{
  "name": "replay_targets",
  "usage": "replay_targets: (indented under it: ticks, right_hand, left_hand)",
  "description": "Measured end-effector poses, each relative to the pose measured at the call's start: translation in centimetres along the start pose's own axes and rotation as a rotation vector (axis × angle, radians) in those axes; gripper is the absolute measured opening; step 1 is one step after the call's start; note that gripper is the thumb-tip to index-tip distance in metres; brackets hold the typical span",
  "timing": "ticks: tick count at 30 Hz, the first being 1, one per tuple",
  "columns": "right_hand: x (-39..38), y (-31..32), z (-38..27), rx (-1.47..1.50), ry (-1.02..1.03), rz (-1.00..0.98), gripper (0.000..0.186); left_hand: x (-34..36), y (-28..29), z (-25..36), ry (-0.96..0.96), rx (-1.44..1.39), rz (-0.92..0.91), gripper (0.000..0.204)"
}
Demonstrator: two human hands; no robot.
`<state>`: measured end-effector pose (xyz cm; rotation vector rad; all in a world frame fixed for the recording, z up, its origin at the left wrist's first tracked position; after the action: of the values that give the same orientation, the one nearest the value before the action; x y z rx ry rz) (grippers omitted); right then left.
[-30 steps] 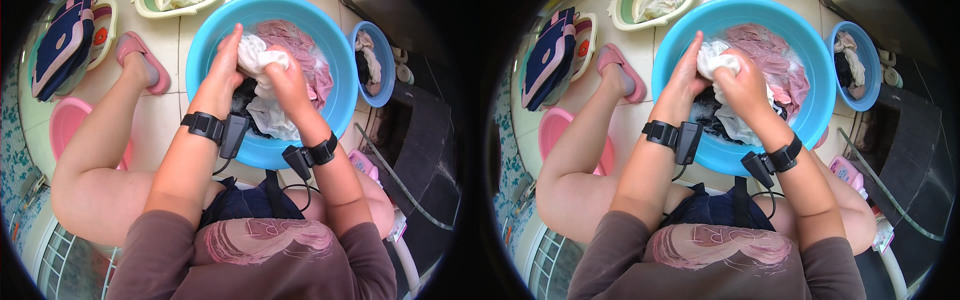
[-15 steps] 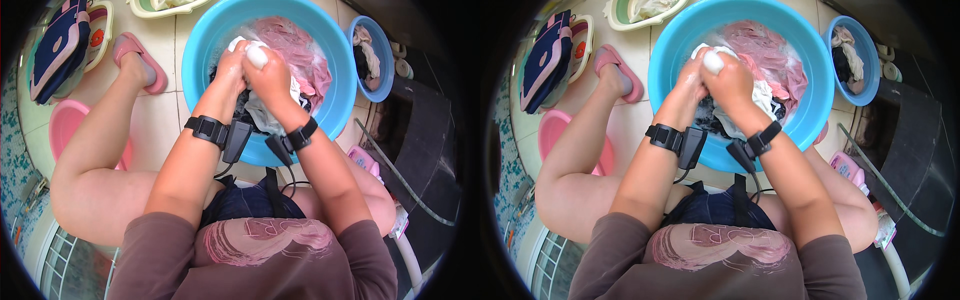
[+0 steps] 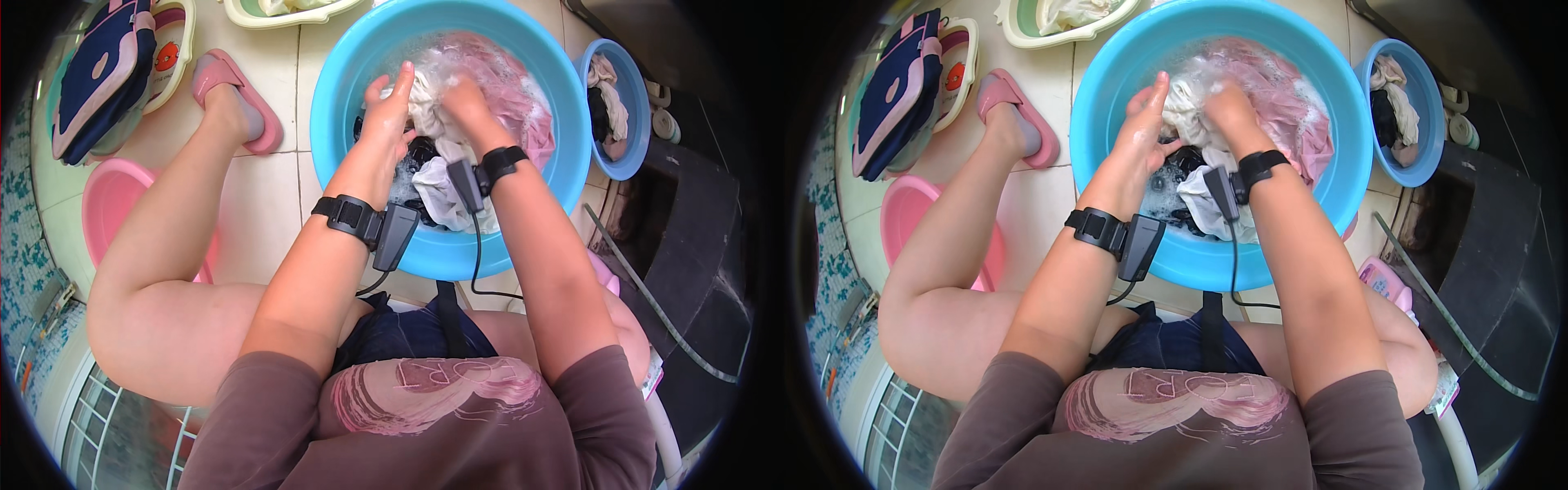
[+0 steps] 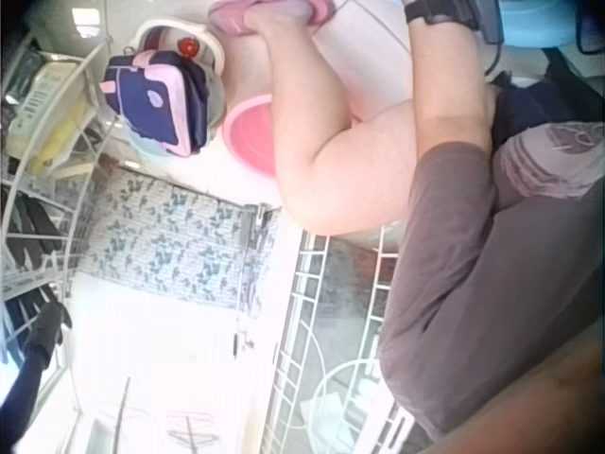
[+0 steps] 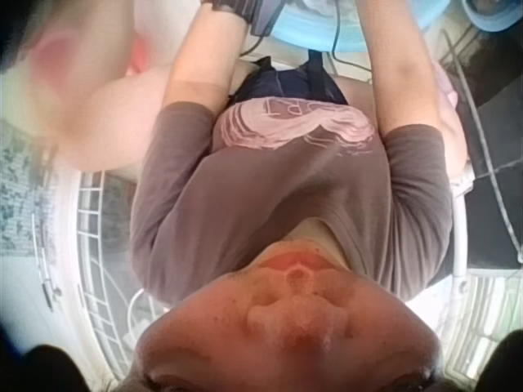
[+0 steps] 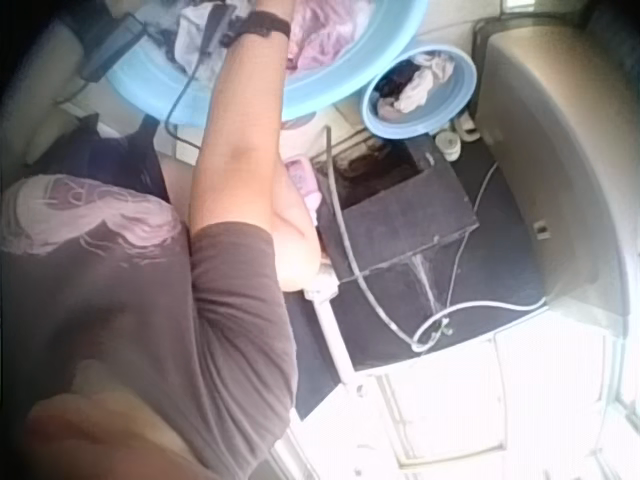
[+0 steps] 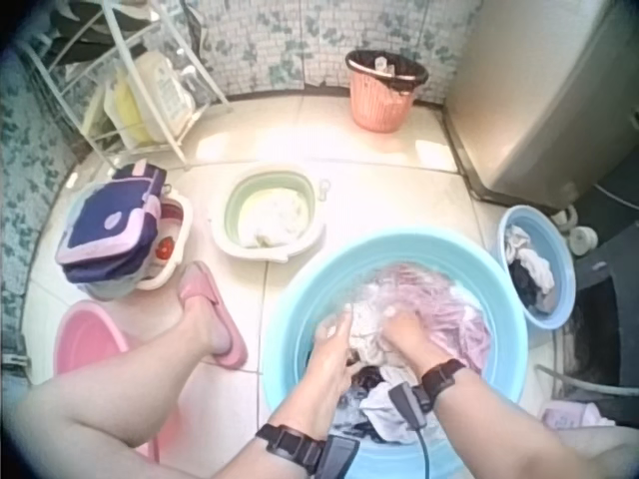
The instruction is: Hand-washing clothes in a basin on the floor.
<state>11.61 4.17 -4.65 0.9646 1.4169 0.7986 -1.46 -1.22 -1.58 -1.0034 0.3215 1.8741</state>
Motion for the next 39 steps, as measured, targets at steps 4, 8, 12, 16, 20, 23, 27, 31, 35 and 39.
replay_targets:
  ticks: [4, 8, 12, 16, 20, 23, 27, 31, 35, 39]
  right_hand:
    - [-2.9, 4.6, -3.6, 1.419, 0.039, -0.272, 0.026]
    - [-8.7, 7.5, -5.4, 0.835, 0.331, 0.137, 0.025]
    - [-4.9, 6.5, -2.6, 0.682, -0.004, 0.302, 0.025]
    - [-4.4, 5.0, -0.7, 0.62, -0.014, 0.363, 0.026]
    - [-10.2, 4.3, -4.3, 0.657, 0.255, 0.17, 0.029]
    - [-6.1, 3.9, -1.3, 0.566, 0.117, 0.182, 0.027]
    - [-1.9, 4.3, 0.9, 0.229, 0.016, 0.386, 0.031]
    - [-6.0, 1.6, -1.9, 0.067, 0.67, 0.381, 0.035]
    - [-0.7, -1.1, 1.3, -0.147, 0.343, 0.091, 0.035]
    - [1.3, 1.1, -2.1, 0.719, 0.096, -0.101, 0.033]
  left_hand:
    - [0.6, 0.5, 1.8, 0.17, -0.31, -0.2, 0.08]
    - [0.6, -0.1, 2.2, 0.139, -0.529, -0.425, 0.056]
    - [-1.5, -2.2, 0.6, 0.141, -0.258, -0.268, 0.034]
    - [-1.8, -2.8, 0.3, 0.073, -0.165, -0.243, 0.035]
    - [0.7, 0.3, 0.4, -0.128, -0.257, -0.202, 0.032]
    - [-0.9, -1.1, 0.5, 0.042, -0.249, -0.226, 0.044]
    - [-0.9, -0.2, 1.1, 0.081, 0.067, -0.234, 0.082]
    - [2.2, 3.4, -0.3, 0.112, 0.03, -0.336, 0.105]
    - [-0.2, 1.3, 0.5, 0.118, -0.006, -0.412, 0.114]
    - [0.1, 1.7, 1.0, 0.149, -0.157, -0.351, 0.114]
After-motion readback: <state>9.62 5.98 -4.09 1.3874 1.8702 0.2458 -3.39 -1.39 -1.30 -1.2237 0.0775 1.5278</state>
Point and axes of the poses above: each hand's wrist, its own x-axis towards the middle knuckle, its own y-axis out of the back of the hand, z = x × y, the point moved 1 cm from there along x, towards the middle knuckle, and after that the axes turned 6 degrees about -y, right-handed, at the moved point
